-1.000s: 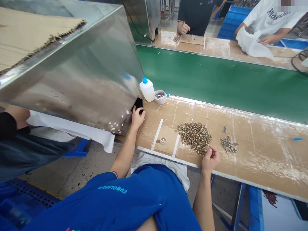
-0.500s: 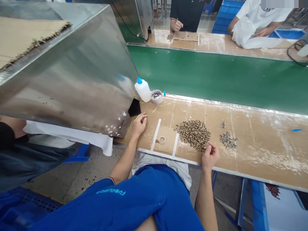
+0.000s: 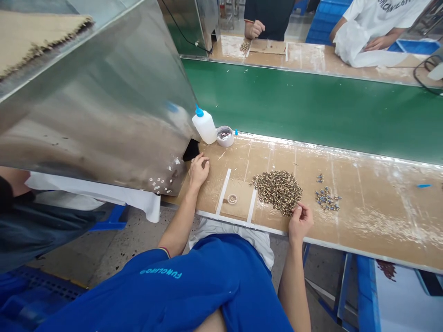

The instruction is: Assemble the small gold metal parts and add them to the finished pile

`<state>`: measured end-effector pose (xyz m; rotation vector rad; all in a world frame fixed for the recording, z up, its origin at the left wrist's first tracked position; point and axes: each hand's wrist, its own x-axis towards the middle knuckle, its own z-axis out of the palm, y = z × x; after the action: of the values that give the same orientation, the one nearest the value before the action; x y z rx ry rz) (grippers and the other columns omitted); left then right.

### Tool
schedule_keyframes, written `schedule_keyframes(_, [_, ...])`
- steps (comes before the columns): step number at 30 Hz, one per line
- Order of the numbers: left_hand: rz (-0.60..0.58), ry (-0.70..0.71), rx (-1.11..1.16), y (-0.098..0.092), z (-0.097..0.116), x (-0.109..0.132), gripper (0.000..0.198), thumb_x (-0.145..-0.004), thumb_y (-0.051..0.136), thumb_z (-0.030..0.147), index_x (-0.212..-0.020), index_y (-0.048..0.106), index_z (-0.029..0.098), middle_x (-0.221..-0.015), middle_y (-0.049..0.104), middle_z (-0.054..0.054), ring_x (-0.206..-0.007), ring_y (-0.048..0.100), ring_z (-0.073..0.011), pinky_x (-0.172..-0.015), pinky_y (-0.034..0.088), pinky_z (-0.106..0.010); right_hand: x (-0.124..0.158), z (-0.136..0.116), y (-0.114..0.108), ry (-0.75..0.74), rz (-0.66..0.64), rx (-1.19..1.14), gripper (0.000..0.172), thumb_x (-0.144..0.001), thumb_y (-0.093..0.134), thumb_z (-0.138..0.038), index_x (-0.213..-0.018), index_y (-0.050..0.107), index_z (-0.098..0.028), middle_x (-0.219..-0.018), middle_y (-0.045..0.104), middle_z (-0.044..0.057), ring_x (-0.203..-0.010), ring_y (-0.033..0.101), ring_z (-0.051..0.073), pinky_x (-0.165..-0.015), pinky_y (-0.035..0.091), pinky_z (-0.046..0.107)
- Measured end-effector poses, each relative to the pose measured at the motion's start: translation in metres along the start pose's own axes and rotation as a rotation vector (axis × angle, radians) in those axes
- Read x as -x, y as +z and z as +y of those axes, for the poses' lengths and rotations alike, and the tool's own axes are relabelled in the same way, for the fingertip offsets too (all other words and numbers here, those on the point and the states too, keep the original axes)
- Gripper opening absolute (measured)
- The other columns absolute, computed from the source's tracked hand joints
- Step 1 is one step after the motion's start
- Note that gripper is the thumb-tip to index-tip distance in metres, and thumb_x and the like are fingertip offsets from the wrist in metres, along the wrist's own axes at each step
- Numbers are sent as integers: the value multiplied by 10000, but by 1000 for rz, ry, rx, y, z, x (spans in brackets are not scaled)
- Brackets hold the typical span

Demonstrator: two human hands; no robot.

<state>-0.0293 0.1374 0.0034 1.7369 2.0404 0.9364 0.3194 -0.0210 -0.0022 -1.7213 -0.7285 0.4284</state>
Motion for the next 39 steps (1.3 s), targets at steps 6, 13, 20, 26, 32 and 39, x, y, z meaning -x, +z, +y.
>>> schedule_keyframes(6, [64,24,-34,2,-2,20,190,-895,535,167,-992,691,213,-1487,484,-128,-1289,541,-308,-1164,414,-504,1,-1,1,-5,10,19,441,-793,592,-601,-894,625,-173,-649,588,-7,-562,522,150,-590,426,295])
schedule_keyframes(13, [162,-80,-23,12,-10,19,257,-897,530,148,-1127,643,166,-1610,278,-200,-1335,506,-300,-1223,331,-498,0,-2,0,-18,0,31,417,-789,591,-568,-888,628,-165,-652,590,2,-590,546,164,-618,434,311])
schedule_keyframes(20, [129,-160,13,12,-12,3,282,-897,526,141,-1166,610,144,-1588,318,-240,-1424,440,-341,-1246,267,-528,0,0,0,-14,-4,28,425,-801,579,-576,-905,626,-167,-655,588,-5,-596,549,162,-613,431,306])
schedule_keyframes(26, [162,-183,4,12,-11,-3,186,-867,536,97,-1023,622,149,-1459,492,-231,-1503,325,-356,-1247,247,-565,-1,-1,1,-26,-5,39,429,-797,575,-585,-881,625,-167,-644,588,-1,-595,549,162,-612,434,307])
schedule_keyframes(32, [125,-165,93,6,-7,5,209,-876,541,109,-1072,600,152,-1576,348,-241,-1500,341,-307,-1263,246,-485,-1,-1,1,-45,3,40,428,-802,576,-588,-880,627,-170,-638,588,0,-600,555,169,-625,438,313])
schedule_keyframes(39, [137,-69,101,1,-8,16,171,-867,510,97,-973,624,168,-1597,322,-201,-1359,504,-270,-1217,345,-417,0,0,1,-54,-4,40,401,-819,575,-553,-892,630,-162,-644,590,9,-608,562,181,-645,441,328])
